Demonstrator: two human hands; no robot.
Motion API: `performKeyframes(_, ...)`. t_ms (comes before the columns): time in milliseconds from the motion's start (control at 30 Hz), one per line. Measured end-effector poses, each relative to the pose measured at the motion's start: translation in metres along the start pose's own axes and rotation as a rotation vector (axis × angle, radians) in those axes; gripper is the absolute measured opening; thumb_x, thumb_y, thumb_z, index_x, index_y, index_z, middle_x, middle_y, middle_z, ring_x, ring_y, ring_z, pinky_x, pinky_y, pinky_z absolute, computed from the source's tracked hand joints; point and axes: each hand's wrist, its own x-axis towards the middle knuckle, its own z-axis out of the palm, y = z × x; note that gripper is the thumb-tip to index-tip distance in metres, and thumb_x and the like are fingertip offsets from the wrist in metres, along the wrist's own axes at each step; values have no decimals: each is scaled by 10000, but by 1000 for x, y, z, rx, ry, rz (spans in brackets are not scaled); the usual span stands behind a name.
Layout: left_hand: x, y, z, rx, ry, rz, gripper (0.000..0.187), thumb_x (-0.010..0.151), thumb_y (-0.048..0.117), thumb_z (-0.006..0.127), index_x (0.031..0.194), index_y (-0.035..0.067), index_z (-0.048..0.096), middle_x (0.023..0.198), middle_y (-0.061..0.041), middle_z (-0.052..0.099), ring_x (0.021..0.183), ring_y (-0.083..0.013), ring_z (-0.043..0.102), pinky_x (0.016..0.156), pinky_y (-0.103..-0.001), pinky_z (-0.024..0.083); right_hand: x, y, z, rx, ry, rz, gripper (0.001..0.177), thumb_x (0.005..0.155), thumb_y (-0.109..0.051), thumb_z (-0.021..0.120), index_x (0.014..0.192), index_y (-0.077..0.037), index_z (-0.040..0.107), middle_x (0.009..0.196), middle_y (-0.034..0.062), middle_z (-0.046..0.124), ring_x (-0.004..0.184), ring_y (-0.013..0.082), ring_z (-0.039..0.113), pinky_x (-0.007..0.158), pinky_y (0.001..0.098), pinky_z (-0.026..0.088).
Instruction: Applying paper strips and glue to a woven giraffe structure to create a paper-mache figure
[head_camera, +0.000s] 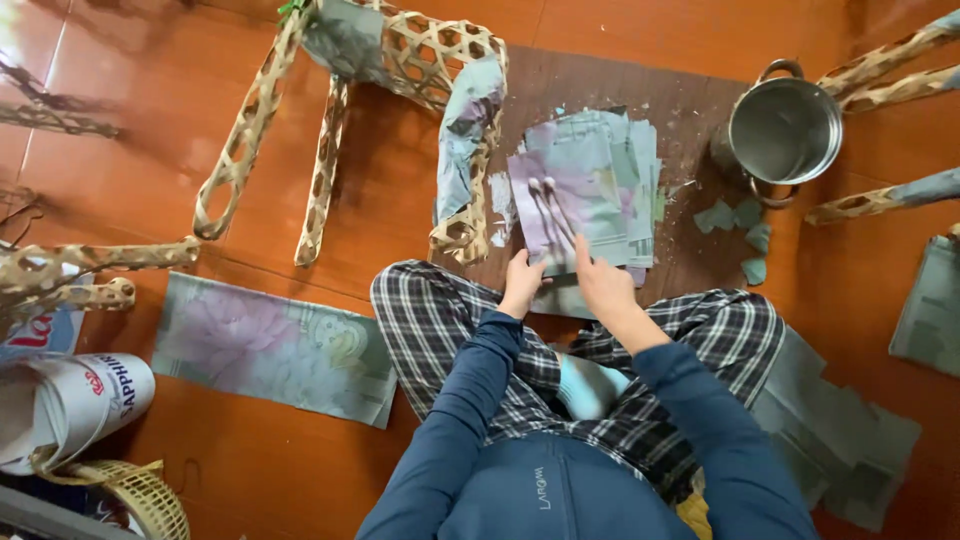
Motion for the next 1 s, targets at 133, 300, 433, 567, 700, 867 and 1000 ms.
performKeyframes(133,26,-30,1,218,13,48,185,860,140,781,1023,53,778,826,-132,745,524,-199,716,441,-335,603,38,-8,0,235,-326,105,617,1124,-263,446,1730,-230,337,969,158,725,773,397,792,694,594,641)
performKeyframes(300,16,-13,0,-209,-31,-247,665,984,218,819,1503,-73,523,1552,-289,473,1481,-487,475,1091,-798,448,-12,-32,-4,142,-214,82,680,1020,-163,527,1690,-164,410,826,122,763,718,328,811,648,500,659)
performKeyframes(433,25,-18,5,-251,-16,-281,682,1017,174,719,1603,-50,453,1652,-350,407,1526,-568,405,1106,-800,408,-54,-30,-28,223,-342,97,784,1058,-215,499,1789,-196,218,817,127,732,690,344,794,633,511,647)
performKeyframes(567,32,-20,8,-327,-11,-258,628,970,107,722,1543,-47,516,1575,-344,491,1394,-595,539,991,-816,495,-65,-10,-40,231,-399,145,703,1109,-346,461,1772,-314,229,912,133,777,801,345,815,724,521,663)
performKeyframes(700,11,7,8,-327,-31,-229,618,972,116,736,1527,-50,522,1585,-370,468,1414,-628,503,1016,-861,434,-43,15,-26,312,-476,309,647,1154,-411,364,1775,-367,187,970,101,809,862,317,824,783,470,676)
performKeyframes(867,-2,19,11,-315,-31,-208,582,1015,129,704,1532,-41,497,1626,-359,405,1475,-647,412,1025,-890,393,0,38,2,359,-427,367,632,1182,-346,366,1789,-257,217,829,185,798,657,330,775,612,436,624)
performKeyframes(1000,-11,25,11,-312,-37,-180,564,998,129,726,1497,-45,528,1581,-372,433,1450,-665,427,983,-902,404,24,48,6,487,-449,444,625,1191,-395,316,1788,-245,210,1049,312,824,1015,470,815,871,592,623)
